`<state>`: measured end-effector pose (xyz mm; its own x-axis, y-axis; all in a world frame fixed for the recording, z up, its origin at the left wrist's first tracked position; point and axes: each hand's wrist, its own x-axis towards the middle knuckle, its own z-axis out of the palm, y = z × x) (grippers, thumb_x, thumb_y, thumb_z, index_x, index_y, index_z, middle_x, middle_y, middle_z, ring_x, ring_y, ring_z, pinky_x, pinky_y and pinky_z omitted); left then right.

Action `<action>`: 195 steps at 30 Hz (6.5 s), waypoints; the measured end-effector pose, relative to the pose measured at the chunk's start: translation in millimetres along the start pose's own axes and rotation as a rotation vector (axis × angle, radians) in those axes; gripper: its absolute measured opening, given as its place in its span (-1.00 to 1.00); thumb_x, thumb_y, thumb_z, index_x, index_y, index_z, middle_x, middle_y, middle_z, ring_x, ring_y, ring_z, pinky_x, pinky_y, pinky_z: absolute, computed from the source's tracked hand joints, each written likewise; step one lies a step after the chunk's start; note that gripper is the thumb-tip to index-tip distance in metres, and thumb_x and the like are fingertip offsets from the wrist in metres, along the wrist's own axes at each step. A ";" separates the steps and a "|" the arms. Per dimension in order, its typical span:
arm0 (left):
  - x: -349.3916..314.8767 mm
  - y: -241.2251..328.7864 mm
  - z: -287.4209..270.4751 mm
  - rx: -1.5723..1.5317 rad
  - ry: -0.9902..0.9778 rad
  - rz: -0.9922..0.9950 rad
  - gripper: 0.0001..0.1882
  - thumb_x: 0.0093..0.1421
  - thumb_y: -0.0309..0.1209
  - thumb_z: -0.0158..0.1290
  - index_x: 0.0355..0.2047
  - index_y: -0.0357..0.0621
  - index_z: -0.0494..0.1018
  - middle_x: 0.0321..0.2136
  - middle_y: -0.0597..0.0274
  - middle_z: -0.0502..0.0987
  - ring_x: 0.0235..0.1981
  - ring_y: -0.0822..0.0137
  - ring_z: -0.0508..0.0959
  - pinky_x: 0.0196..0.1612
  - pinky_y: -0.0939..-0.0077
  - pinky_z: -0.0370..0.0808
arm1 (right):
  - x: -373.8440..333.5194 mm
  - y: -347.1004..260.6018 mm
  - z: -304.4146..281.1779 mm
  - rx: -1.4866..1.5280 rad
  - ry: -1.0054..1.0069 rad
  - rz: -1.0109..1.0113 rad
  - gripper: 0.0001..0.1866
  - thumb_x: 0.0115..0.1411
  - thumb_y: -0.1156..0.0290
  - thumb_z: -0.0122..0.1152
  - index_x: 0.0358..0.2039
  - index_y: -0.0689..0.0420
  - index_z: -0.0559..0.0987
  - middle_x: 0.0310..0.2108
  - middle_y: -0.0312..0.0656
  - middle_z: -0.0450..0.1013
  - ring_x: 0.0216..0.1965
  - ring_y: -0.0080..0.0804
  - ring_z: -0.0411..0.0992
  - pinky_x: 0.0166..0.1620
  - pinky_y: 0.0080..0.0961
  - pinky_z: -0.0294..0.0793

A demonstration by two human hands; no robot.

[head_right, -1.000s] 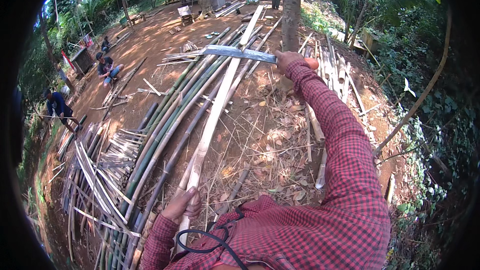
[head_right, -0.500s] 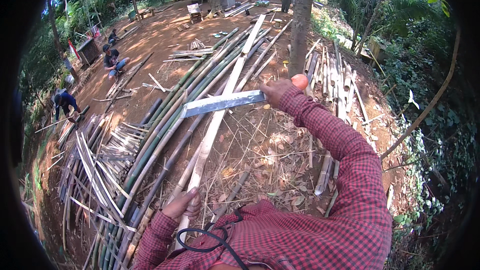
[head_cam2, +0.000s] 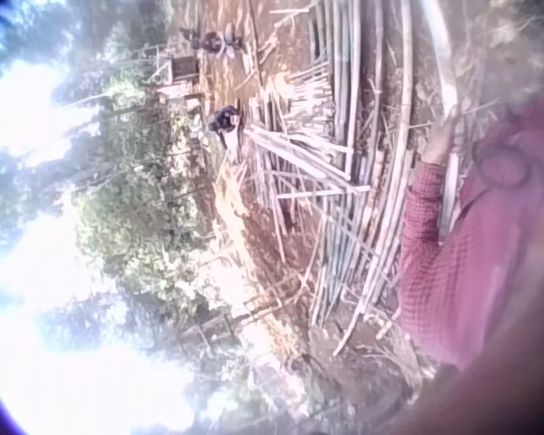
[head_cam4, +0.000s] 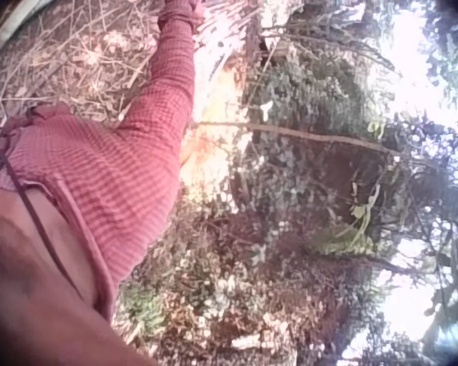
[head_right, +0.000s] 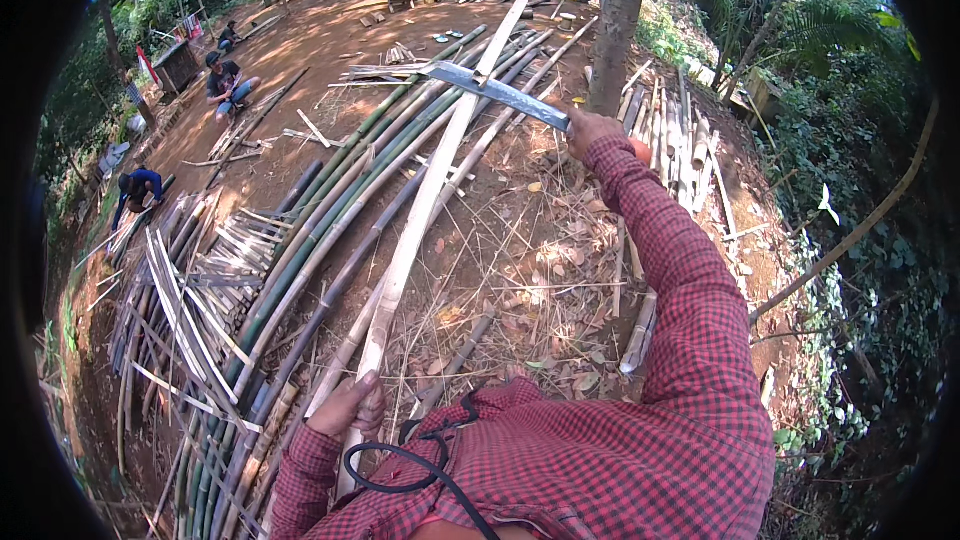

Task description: The person uses a machete to split long bamboo poles into thin strips. They repeatedly strike the bamboo with the blade to drive it through the material, then pull the resulting strips apart by hand. The processed bamboo strips are dropped onto a pile on the ground.

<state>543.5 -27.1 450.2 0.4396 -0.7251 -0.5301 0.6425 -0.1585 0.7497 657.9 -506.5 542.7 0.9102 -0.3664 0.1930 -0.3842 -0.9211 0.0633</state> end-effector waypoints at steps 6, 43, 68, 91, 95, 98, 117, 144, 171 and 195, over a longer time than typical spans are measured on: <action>-2.3 -6.6 6.5 -0.003 -0.008 0.002 -0.55 0.22 -0.06 -0.28 -0.68 -0.11 0.17 -0.82 0.40 0.07 -0.84 0.54 0.05 -0.77 0.66 0.03 | -13.6 -24.6 10.4 -0.023 0.200 -0.626 -0.71 -0.09 0.36 0.15 -0.32 0.11 0.36 -0.52 -0.13 0.41 -0.44 -0.20 0.44 -0.40 -0.31 0.43; 38.1 -48.5 43.6 0.176 0.182 -0.282 -0.55 0.14 0.01 -0.14 -0.63 -0.12 0.34 -0.79 0.49 0.23 -0.80 0.63 0.17 -0.73 0.75 0.09 | 204.7 160.5 74.4 0.001 0.128 0.133 -0.61 -0.08 0.29 0.13 -0.17 -0.05 0.37 -0.34 -0.02 0.44 -0.25 -0.10 0.42 -0.19 -0.25 0.41; 53.3 5.6 -12.8 0.561 1.126 0.290 -0.51 0.19 -0.10 -0.17 -0.72 -0.25 0.30 -0.82 0.31 0.24 -0.74 0.48 0.21 -0.64 0.51 0.18 | 21.6 -56.2 173.5 0.919 0.150 -0.214 -0.73 -0.13 0.32 0.22 -0.40 0.14 0.45 -0.51 -0.13 0.46 -0.48 -0.26 0.46 -0.38 -0.43 0.46; 99.1 -3.5 45.4 0.947 1.551 0.294 -0.49 0.17 0.01 -0.31 -0.38 -0.25 0.34 -0.71 -0.22 0.39 -0.60 -0.17 0.43 -0.52 -0.01 0.32 | 51.7 -120.1 22.3 0.191 0.465 -1.127 -0.81 -0.14 0.43 0.08 -0.43 0.09 0.38 -0.54 -0.20 0.38 -0.46 -0.27 0.42 -0.39 -0.38 0.41; 92.5 -37.9 63.5 0.942 1.406 0.194 -0.53 0.17 -0.02 -0.29 -0.30 -0.21 0.34 -0.72 -0.15 0.41 -0.63 -0.12 0.45 -0.56 0.04 0.35 | 112.5 -96.2 -2.0 0.149 0.195 -0.546 -0.71 -0.12 0.40 0.16 -0.32 0.10 0.37 -0.41 -0.12 0.43 -0.35 -0.12 0.42 -0.32 -0.24 0.39; 85.1 -41.9 83.3 0.910 1.371 0.196 -0.53 0.17 -0.03 -0.29 -0.32 -0.22 0.34 -0.72 -0.16 0.41 -0.62 -0.11 0.46 -0.55 0.05 0.37 | 125.5 -78.8 3.8 0.078 0.238 -0.567 -0.70 -0.12 0.42 0.12 -0.30 0.08 0.35 -0.39 -0.10 0.42 -0.32 -0.11 0.42 -0.29 -0.23 0.38; 79.0 -94.0 64.2 0.564 1.012 0.265 -0.41 0.19 0.04 -0.35 -0.37 -0.33 0.36 -0.52 -0.02 0.46 -0.44 0.05 0.47 -0.34 0.29 0.36 | 78.7 -111.2 207.0 1.941 -1.184 0.211 -0.76 -0.01 0.28 0.20 -0.53 0.06 0.31 -0.74 -0.39 0.24 -0.76 -0.57 0.22 -0.70 -0.65 0.24; 178.0 -200.6 -18.3 0.324 1.123 0.424 -0.47 0.05 -0.09 -0.01 -0.05 -0.15 0.25 -0.31 0.07 0.41 -0.28 0.26 0.43 -0.21 0.41 0.36 | 26.3 -189.6 150.9 1.877 -0.850 0.003 -0.61 -0.16 0.43 0.33 -0.36 0.32 0.38 -0.47 -0.03 0.44 -0.52 -0.25 0.48 -0.48 -0.41 0.56; 209.6 49.1 28.3 0.269 1.085 0.712 -0.60 0.09 -0.20 0.01 -0.22 -0.33 0.40 -0.67 0.23 0.42 -0.62 0.56 0.39 -0.55 0.68 0.32 | 24.0 -100.8 127.2 0.439 0.070 -1.042 -0.64 -0.19 0.42 0.18 -0.32 0.13 0.33 -0.45 -0.17 0.35 -0.39 -0.22 0.41 -0.33 -0.35 0.41; 50.7 -74.5 94.8 0.242 1.123 0.600 -0.55 -0.01 -0.42 0.11 -0.13 -0.42 0.32 -0.31 0.16 0.46 -0.29 0.47 0.41 -0.20 0.60 0.34 | 188.1 -125.1 20.4 0.307 0.188 -0.670 -0.63 -0.12 0.26 0.16 -0.25 0.04 0.37 -0.40 -0.08 0.44 -0.36 -0.11 0.43 -0.28 -0.26 0.41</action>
<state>458.5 -115.6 405.0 0.9764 0.2124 -0.0399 0.0852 -0.2088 0.9742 880.3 -462.9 551.0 0.8815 0.2876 0.3745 0.3266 -0.9441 -0.0439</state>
